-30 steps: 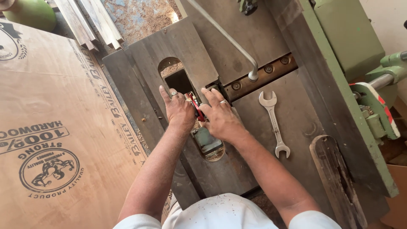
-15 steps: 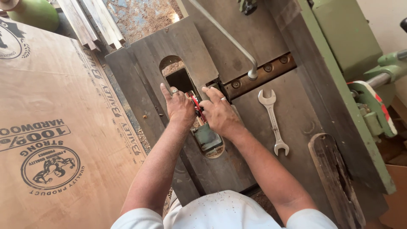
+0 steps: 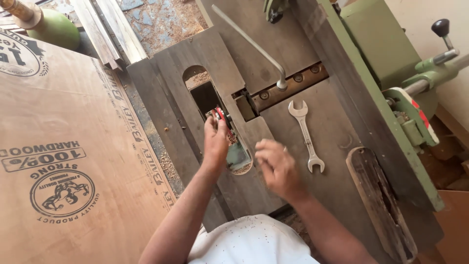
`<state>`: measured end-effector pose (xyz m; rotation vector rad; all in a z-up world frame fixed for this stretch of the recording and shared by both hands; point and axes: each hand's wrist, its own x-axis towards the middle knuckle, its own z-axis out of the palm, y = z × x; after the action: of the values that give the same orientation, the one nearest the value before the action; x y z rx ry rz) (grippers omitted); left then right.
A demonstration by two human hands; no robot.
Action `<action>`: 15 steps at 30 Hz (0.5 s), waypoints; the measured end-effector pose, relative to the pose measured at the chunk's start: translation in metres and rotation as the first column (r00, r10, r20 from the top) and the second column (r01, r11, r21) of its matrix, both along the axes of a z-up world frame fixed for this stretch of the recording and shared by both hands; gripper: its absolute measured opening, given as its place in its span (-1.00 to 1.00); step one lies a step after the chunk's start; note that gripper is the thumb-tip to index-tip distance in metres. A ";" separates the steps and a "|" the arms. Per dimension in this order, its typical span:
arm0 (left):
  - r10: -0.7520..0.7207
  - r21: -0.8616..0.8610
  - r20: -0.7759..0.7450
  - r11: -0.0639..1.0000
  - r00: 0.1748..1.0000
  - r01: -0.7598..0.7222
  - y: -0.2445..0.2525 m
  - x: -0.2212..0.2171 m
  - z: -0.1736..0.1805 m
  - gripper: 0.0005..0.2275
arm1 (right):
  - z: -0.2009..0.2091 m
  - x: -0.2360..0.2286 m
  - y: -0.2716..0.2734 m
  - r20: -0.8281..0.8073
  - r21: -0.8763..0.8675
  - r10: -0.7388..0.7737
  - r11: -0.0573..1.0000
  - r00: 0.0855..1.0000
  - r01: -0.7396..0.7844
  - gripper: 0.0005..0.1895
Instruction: Adjusting and replacing components on a table saw using wrenches and metal parts.
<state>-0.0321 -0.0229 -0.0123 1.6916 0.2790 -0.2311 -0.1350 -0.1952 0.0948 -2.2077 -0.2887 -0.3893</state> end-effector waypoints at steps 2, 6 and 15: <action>0.114 -0.287 -0.214 0.942 0.970 -0.174 -0.008 0.000 -0.014 -0.47 | -0.002 -0.020 0.003 -0.002 0.011 0.015 1.000 1.000 -0.015 -0.82; 0.250 -0.461 -0.351 0.792 0.902 -0.400 -0.017 0.015 -0.045 -0.42 | -0.018 -0.051 0.006 -0.036 0.020 0.104 0.994 0.994 -0.103 -0.81; 0.293 -0.474 -0.151 0.817 0.944 -0.329 -0.020 0.016 -0.105 -0.48 | -0.045 -0.063 -0.001 -0.053 -0.037 0.120 0.992 0.991 -0.122 -0.82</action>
<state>-0.0162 -0.0433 -0.1177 1.1073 0.5011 -0.1037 -0.1975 -0.1958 0.0497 -2.2232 -0.4035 -0.2627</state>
